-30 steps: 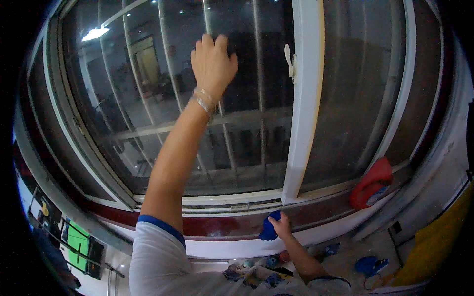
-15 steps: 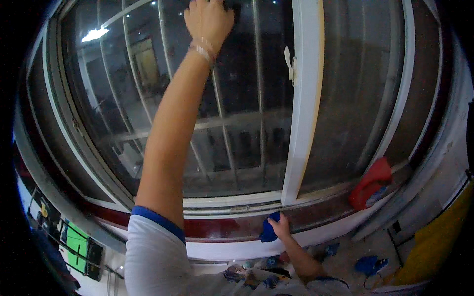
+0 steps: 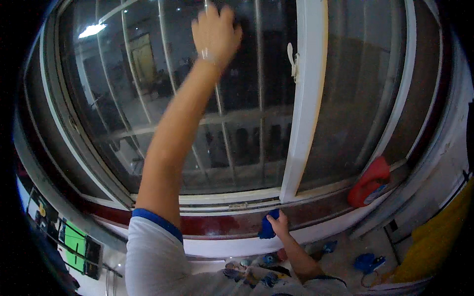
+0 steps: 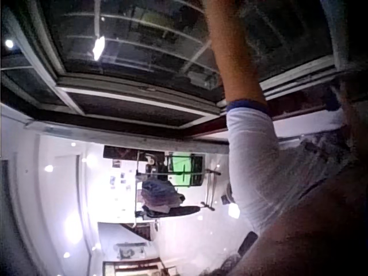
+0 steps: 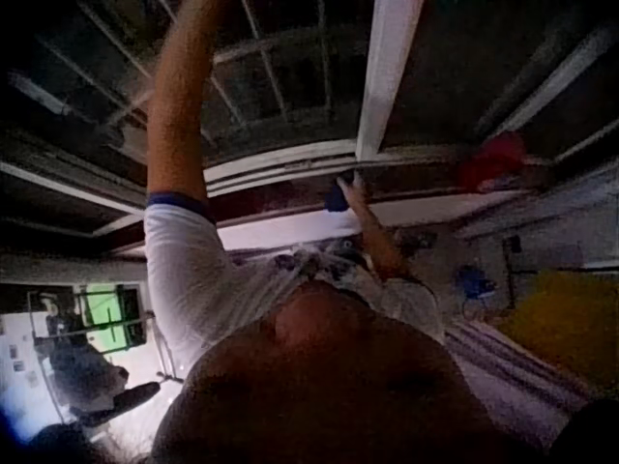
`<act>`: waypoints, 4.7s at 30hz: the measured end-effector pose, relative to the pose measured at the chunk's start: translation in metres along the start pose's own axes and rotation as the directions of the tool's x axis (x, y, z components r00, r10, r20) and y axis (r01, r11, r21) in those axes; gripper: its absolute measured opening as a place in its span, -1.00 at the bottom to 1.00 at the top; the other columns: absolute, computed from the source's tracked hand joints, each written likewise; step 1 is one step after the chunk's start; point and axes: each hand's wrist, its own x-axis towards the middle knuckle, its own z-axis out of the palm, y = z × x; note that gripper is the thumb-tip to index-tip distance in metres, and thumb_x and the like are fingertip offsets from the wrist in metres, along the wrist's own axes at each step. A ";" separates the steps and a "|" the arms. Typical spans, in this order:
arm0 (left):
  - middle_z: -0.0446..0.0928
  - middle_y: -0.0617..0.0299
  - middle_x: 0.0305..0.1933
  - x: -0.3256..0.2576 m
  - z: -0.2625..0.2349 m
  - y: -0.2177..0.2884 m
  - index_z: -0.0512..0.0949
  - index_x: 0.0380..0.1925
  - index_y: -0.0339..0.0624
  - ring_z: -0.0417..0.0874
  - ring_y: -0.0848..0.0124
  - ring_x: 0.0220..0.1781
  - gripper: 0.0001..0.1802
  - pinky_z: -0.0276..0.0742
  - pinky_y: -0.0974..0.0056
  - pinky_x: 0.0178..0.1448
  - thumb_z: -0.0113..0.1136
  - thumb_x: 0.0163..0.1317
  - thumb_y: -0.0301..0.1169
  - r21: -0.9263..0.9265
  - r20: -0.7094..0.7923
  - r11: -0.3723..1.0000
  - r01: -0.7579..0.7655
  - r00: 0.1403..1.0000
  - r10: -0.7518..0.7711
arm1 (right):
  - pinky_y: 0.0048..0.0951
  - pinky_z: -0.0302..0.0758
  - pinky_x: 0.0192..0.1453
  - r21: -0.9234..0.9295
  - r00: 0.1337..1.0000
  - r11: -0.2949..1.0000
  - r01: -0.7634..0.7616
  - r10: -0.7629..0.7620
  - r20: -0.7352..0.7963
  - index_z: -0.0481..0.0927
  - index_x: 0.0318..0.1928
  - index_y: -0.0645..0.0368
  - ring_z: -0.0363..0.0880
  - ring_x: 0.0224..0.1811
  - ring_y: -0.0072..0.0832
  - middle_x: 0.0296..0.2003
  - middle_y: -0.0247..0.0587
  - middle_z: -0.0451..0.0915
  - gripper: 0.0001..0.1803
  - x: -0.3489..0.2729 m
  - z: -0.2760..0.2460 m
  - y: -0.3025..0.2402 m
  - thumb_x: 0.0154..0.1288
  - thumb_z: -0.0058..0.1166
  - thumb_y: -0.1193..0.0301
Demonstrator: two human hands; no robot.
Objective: The person cleans a window and its frame using a blue cloth and a steel wool pad. They dip the cloth in a bucket of water, wipe the glass panes and the window sill, and use the steel wool pad to scrub the frame. The person also handles a red bottle of cleaning solution.
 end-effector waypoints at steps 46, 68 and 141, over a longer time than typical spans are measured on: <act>0.42 0.03 -0.17 -0.189 -0.057 -0.026 0.50 -0.12 -0.13 0.52 0.07 -0.17 -0.53 0.47 0.12 -0.10 0.40 -0.04 -0.24 -0.559 0.345 0.761 0.331 0.927 -0.150 | -0.18 0.50 -0.08 -0.790 0.779 0.433 0.435 0.259 0.571 0.68 -0.34 0.23 0.60 -0.17 -0.07 -0.29 0.06 0.64 -0.38 0.082 -0.010 -0.141 0.12 0.05 -0.16; 0.22 -0.07 0.32 -0.425 -0.126 -0.052 0.20 0.28 -0.14 0.25 -0.01 0.30 -0.13 0.09 -0.01 0.33 0.38 0.00 -0.14 -0.516 0.678 0.698 0.496 0.735 -0.021 | -0.39 0.47 -0.02 0.423 0.973 0.882 0.205 -0.230 0.007 0.40 0.03 0.16 0.52 -0.13 -0.43 -0.03 -0.23 0.47 -0.56 0.034 0.075 -0.255 0.11 0.21 0.50; 0.03 -0.15 0.40 -0.599 -0.135 -0.157 0.18 0.26 -0.28 0.07 -0.07 0.39 -0.22 -0.10 -0.19 0.34 0.02 0.18 0.03 0.045 0.718 0.855 0.517 0.578 -0.387 | -0.15 0.48 0.05 -0.909 0.309 -0.027 0.417 -0.936 0.169 0.48 0.05 0.20 0.36 0.02 -0.03 0.04 0.02 0.38 -0.61 0.150 0.075 -0.409 0.16 -0.05 0.50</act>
